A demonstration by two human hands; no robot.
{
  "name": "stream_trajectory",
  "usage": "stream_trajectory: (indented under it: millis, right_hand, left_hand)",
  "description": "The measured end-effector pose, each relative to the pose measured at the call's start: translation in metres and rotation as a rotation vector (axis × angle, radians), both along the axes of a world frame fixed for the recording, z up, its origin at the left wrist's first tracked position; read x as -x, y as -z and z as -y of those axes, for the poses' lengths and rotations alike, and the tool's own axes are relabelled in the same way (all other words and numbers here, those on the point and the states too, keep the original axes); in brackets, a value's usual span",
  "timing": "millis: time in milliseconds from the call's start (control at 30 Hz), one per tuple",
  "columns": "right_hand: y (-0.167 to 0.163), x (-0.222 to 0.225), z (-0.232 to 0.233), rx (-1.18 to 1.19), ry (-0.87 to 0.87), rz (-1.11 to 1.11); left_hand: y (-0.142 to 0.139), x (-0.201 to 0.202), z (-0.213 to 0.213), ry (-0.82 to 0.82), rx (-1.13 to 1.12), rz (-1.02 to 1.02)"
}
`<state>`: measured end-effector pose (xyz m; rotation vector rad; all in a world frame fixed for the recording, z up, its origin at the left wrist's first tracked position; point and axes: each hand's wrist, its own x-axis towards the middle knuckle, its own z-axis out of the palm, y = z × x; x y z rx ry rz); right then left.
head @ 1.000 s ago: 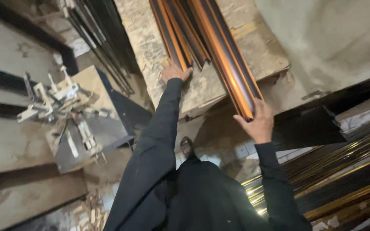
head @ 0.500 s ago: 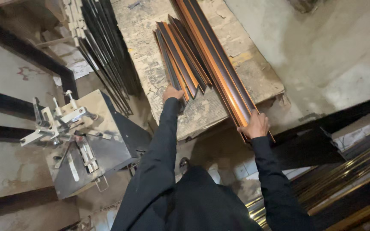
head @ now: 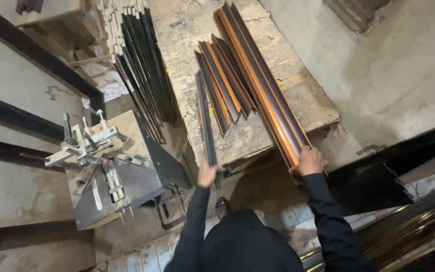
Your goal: The person picks up cut picture-frame moulding pieces from a stack, places the mitered corner into a corner-joining machine, and presses the machine to fasten the joint. They then set the joined frame aside and repeat the process with additional frames.
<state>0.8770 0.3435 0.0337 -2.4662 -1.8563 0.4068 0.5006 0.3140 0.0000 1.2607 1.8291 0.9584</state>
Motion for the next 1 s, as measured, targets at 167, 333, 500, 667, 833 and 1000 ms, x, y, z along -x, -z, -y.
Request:
stream_trajectory:
  millis: [167, 333, 500, 667, 833, 1000]
  right_hand:
    - [-0.014, -0.003, 0.010, 0.065, 0.027, -0.017]
    - [-0.018, -0.004, 0.011, 0.076, 0.059, -0.083]
    - [-0.013, -0.004, 0.016, 0.067, 0.004, -0.023]
    - [-0.005, -0.010, 0.032, -0.017, -0.074, 0.038]
    - [0.004, -0.030, 0.042, 0.090, -0.066, -0.018]
    - [0.014, -0.030, 0.044, -0.014, -0.063, -0.074]
  left_hand:
    - [0.024, 0.001, 0.088, -0.064, -0.050, 0.031]
    - [0.034, -0.001, 0.131, -0.077, -0.169, 0.196]
    - [0.037, -0.010, 0.165, -0.140, -0.185, 0.156]
    - [0.040, -0.017, 0.190, -0.187, -0.169, 0.180]
    - [0.042, -0.020, 0.209, -0.242, -0.176, 0.174]
    - [0.040, -0.023, 0.217, -0.276, -0.173, 0.152]
